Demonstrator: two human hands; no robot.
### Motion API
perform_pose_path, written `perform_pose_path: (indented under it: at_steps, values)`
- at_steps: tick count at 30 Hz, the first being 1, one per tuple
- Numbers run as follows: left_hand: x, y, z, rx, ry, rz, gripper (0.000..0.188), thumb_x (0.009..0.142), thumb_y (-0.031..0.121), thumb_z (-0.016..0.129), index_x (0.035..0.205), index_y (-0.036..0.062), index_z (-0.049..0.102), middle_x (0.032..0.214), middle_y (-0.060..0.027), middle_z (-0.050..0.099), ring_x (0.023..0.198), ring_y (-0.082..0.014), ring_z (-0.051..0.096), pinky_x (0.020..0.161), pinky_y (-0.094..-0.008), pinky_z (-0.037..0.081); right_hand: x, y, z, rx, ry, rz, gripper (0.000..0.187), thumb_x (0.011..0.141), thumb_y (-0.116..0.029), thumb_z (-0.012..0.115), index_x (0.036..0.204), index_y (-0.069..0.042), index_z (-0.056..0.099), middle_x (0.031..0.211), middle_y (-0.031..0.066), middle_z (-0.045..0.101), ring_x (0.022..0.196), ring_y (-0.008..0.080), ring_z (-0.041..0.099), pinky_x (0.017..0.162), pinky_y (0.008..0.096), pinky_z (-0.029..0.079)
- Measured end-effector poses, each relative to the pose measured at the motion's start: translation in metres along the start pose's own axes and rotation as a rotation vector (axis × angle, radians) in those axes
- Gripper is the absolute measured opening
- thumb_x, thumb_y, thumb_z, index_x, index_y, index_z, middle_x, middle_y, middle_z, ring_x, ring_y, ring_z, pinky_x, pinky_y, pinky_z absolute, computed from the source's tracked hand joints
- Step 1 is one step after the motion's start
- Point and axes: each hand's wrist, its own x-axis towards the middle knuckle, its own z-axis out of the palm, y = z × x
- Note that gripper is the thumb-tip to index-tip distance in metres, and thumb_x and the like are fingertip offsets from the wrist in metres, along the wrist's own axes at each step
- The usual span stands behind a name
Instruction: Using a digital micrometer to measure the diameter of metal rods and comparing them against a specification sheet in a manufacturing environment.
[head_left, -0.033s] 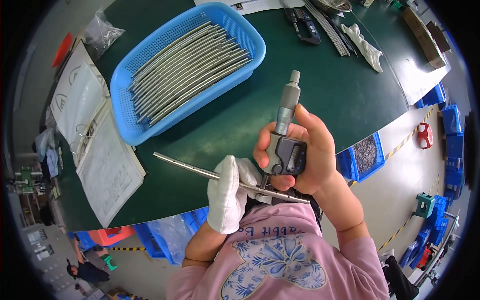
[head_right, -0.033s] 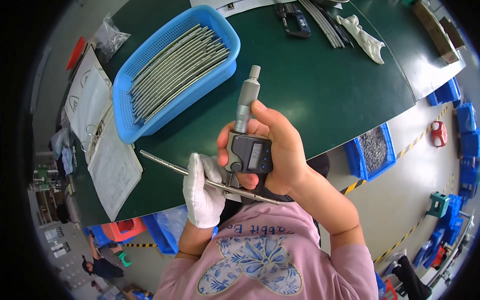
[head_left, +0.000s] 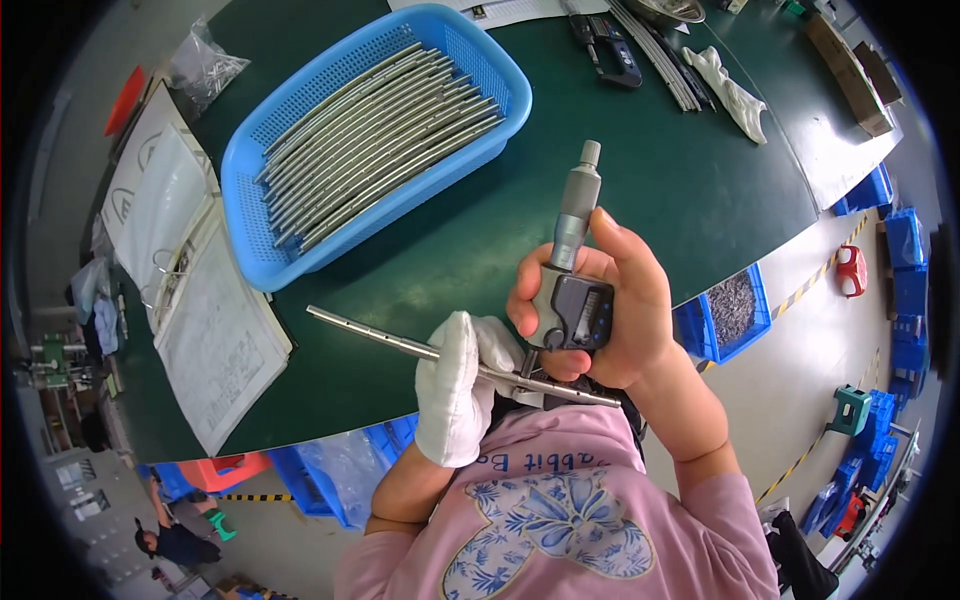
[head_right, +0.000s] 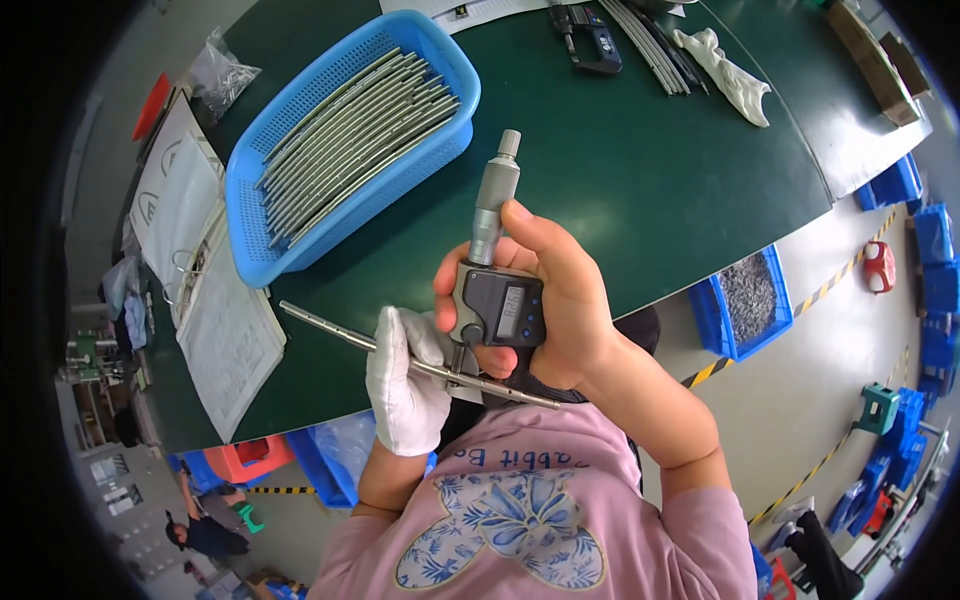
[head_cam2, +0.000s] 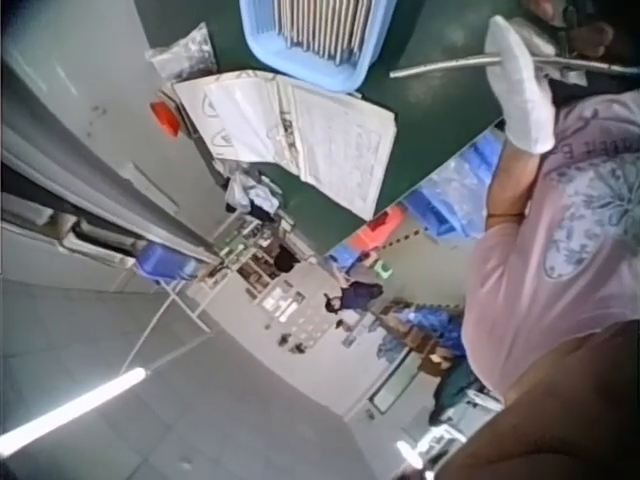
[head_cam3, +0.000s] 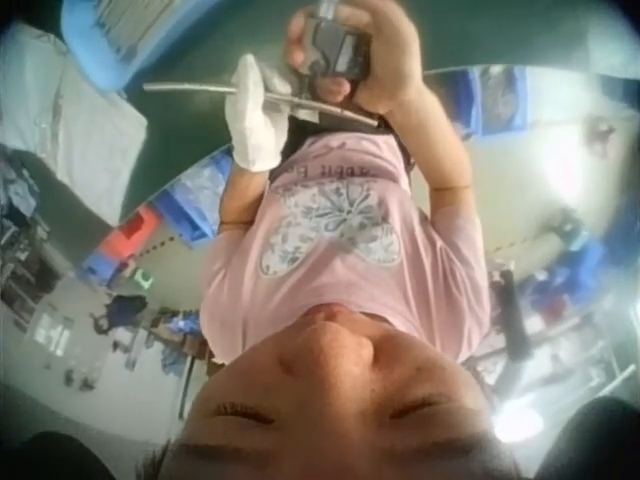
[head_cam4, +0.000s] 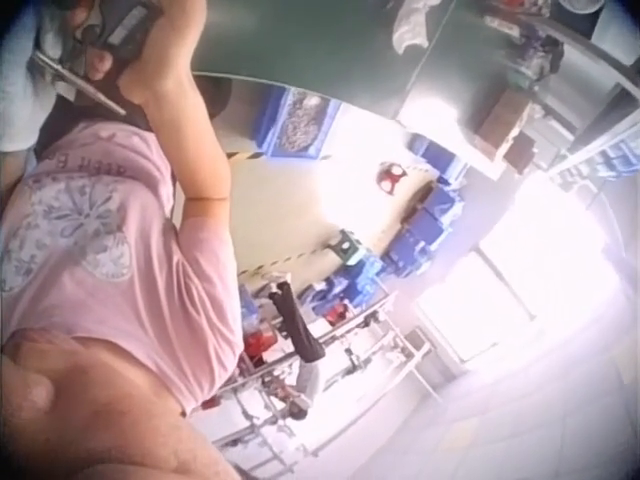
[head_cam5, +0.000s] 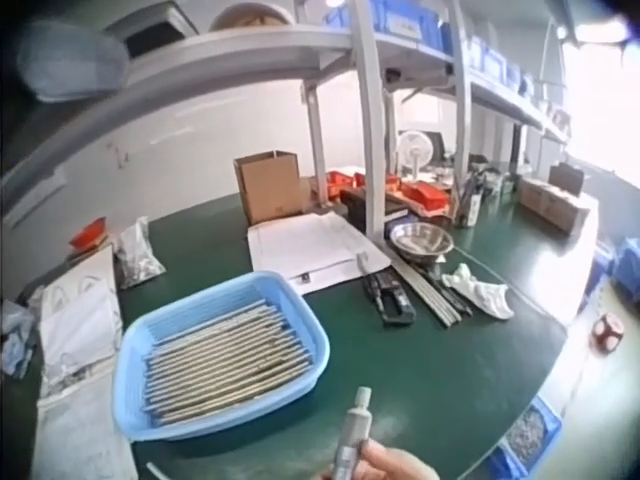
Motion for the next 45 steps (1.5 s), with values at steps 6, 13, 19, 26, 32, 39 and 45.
perform_pose_path:
  at_steps: [6,13,19,26,32,39,45]
  values:
    - [0.002,0.000,-0.002,-0.013,-0.025,0.008,0.041,0.091,0.033,0.032,0.066,0.0024,0.045,0.062,-0.0094,0.047,0.051,-0.0153,0.044,0.050,-0.0254,0.037,0.004,0.000,-0.004,0.051,-0.050,0.024,0.064,0.083,-0.054,0.022,0.085,0.003,0.051,0.074,0.0204,0.053,0.040,0.0185,0.045,0.034,0.0235,0.040]
    - [0.001,0.001,0.004,0.064,0.120,0.021,0.041,0.091,0.036,0.029,0.061,0.0097,0.040,0.056,-0.0020,0.041,0.049,-0.0120,0.043,0.046,-0.0233,0.038,0.004,0.003,0.002,-0.018,0.013,0.001,0.061,0.079,-0.057,0.033,0.084,0.002,0.051,0.070,0.0144,0.056,0.039,0.0135,0.045,0.033,0.0202,0.035]
    - [0.002,0.000,-0.003,-0.031,0.035,0.032,0.039,0.090,0.032,0.034,0.065,0.0035,0.042,0.061,-0.0090,0.044,0.054,-0.0158,0.041,0.052,-0.0270,0.035,0.003,0.006,-0.006,0.040,-0.057,-0.029,0.063,0.084,-0.054,0.025,0.089,0.003,0.052,0.075,0.0192,0.054,0.042,0.0160,0.047,0.034,0.0215,0.040]
    - [0.002,-0.005,-0.002,-0.042,0.080,0.086,0.038,0.091,0.031,0.031,0.065,0.0045,0.040,0.060,-0.0066,0.039,0.055,-0.0151,0.039,0.054,-0.0275,0.035,0.005,0.006,0.001,-0.103,0.016,-0.019,0.065,0.083,-0.058,0.025,0.085,0.001,0.053,0.069,0.0149,0.055,0.040,0.0127,0.044,0.032,0.0196,0.035]
    - [0.002,-0.002,-0.006,-0.017,0.029,0.110,0.039,0.091,0.032,0.031,0.066,0.0043,0.041,0.061,-0.0079,0.041,0.052,-0.0152,0.039,0.051,-0.0277,0.035,0.004,0.004,0.004,-0.100,0.047,-0.018,0.062,0.084,-0.054,0.023,0.086,0.001,0.052,0.069,0.0143,0.055,0.038,0.0128,0.042,0.033,0.0206,0.035]
    - [0.001,-0.002,-0.008,0.006,-0.013,0.133,0.039,0.091,0.033,0.030,0.067,0.0038,0.041,0.061,-0.0101,0.042,0.050,-0.0162,0.039,0.049,-0.0277,0.035,0.007,0.007,0.001,-0.043,0.025,-0.020,0.060,0.083,-0.053,0.029,0.086,0.002,0.053,0.070,0.0170,0.055,0.040,0.0140,0.045,0.032,0.0201,0.035]
    - [0.003,-0.005,-0.011,0.027,-0.028,0.158,0.037,0.090,0.032,0.035,0.068,0.0036,0.042,0.064,-0.0097,0.044,0.054,-0.0154,0.041,0.052,-0.0268,0.037,0.007,0.005,0.003,-0.101,0.059,-0.026,0.059,0.080,-0.055,0.036,0.084,0.001,0.053,0.068,0.0141,0.056,0.037,0.0132,0.043,0.033,0.0203,0.035]
